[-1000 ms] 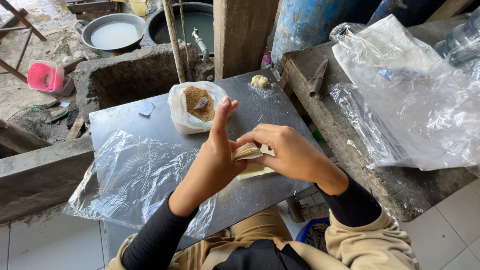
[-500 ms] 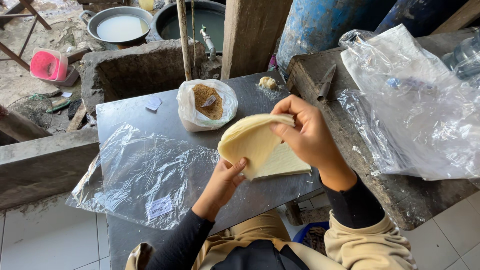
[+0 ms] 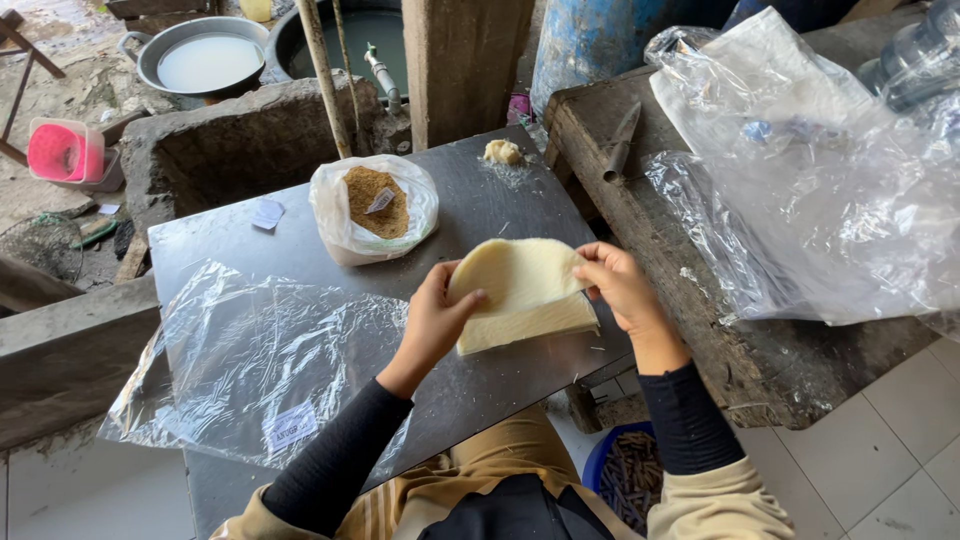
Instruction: The person cuts thin circles of dough with a knife, folds the resulting pieces, and arranges the folded dough on a metal table.
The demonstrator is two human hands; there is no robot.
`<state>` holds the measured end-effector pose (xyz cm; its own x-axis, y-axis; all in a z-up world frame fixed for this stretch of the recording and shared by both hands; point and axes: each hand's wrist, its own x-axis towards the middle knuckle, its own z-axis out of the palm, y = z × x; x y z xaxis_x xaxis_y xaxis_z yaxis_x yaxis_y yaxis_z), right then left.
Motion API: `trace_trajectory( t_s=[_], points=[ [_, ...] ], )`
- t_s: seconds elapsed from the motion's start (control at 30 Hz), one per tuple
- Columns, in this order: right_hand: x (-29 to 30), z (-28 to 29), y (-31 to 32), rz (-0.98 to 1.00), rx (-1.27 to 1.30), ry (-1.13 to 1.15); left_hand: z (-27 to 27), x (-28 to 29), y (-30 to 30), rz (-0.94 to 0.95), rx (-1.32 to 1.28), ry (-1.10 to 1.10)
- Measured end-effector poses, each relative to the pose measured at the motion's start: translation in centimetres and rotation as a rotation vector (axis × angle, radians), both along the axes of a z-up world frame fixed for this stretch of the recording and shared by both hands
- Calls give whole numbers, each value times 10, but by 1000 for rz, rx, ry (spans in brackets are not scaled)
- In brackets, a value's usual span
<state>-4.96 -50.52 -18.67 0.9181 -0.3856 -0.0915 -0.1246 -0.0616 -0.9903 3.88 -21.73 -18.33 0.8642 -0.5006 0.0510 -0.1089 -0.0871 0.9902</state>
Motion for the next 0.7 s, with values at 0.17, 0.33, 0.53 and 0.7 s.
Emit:
trace_trajectory(
  t_s=[0.17, 0.33, 0.53, 0.7],
  points=[
    [-22, -36, 0, -92, -199, 19, -17, -18, -10, 30, 240, -308],
    [-37, -33, 14, -158, -478, 121, -22, -17, -12, 11, 446, -225],
    [-39, -27, 16, -124, -506, 141, -23, -13, -12, 5, 418, -374],
    [-39, -28, 10, -91, -515, 249, -20, -13, -10, -56, 480, -249]
  ],
)
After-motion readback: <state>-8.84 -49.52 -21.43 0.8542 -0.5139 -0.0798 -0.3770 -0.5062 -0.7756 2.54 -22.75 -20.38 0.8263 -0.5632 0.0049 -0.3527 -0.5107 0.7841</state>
